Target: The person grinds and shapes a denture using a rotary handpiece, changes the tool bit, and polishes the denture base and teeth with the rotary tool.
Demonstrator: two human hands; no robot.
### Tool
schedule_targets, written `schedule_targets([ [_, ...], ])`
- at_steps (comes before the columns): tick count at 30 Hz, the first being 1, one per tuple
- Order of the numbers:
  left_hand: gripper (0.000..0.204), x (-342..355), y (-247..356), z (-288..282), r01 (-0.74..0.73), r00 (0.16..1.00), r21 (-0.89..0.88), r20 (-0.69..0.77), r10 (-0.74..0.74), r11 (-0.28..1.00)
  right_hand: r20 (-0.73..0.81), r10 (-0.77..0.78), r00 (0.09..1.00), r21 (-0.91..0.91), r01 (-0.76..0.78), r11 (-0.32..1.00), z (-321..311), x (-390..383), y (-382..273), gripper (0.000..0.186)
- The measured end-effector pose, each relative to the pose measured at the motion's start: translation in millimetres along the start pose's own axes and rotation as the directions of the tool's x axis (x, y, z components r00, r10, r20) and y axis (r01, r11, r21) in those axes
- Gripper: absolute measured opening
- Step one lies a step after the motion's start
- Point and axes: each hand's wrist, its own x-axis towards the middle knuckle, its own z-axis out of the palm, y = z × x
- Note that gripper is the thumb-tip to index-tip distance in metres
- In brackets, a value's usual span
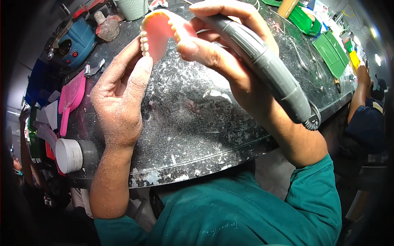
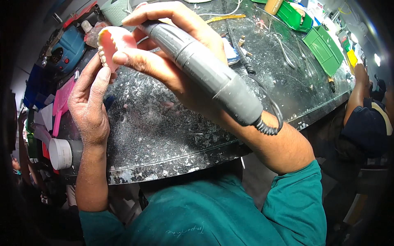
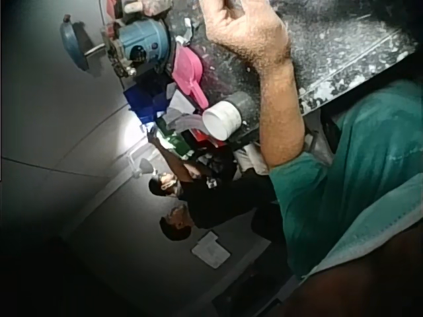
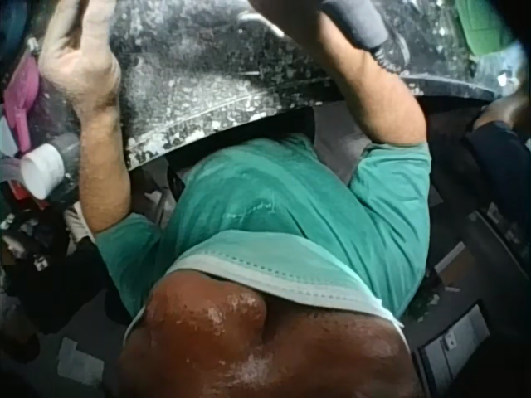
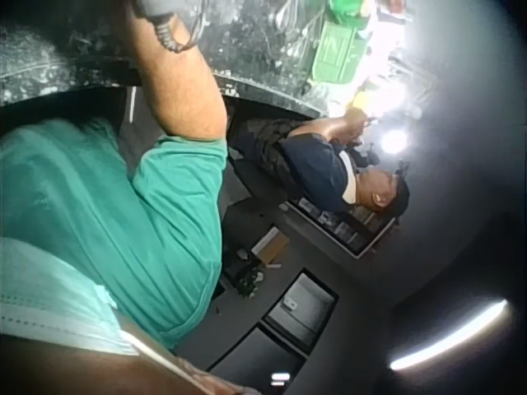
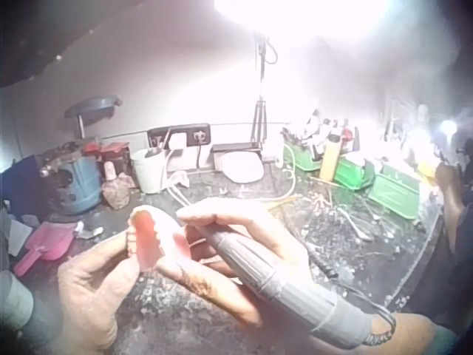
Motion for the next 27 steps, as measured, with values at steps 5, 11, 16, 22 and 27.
schedule_targets([
  [5, 0.035, 1.8, -5.2, -2.6, -0.105, 0.994, 0.072, 0.049, 0.102, 0.992, 0.004, 0.108, 0.994, 0.332, -0.103, 0.938, -5.5, -1.0, 10.8, 0.044],
  [11, 0.037, 1.1, -0.1, 0.3, -0.085, 0.996, 0.117, 0.015, 0.084, 0.989, 0.006, 0.463, 0.887, 0.423, -0.421, 0.802, 2.6, 10.6, -18.3, 0.045],
  [16, 0.036, 3.7, -2.2, 1.0, -0.081, 0.996, -0.003, 0.044, 0.081, 0.997, -0.053, 0.342, 0.938, 0.415, -0.291, 0.862, -4.6, 4.8, 8.9, 0.038],
  [22, 0.033, 4.8, 0.4, 1.3, -0.022, 1.000, -0.002, 0.007, 0.022, 1.000, 0.032, 0.185, 0.982, 0.260, -0.187, 0.947, -6.7, 4.4, 21.8, 0.040],
  [27, 0.025, 10.7, 0.0, -0.6, -0.105, 0.994, 0.171, 0.021, 0.103, 0.980, 0.019, 0.175, 0.984, 0.155, -0.176, 0.972, -12.6, 5.5, 24.2, 0.042],
])
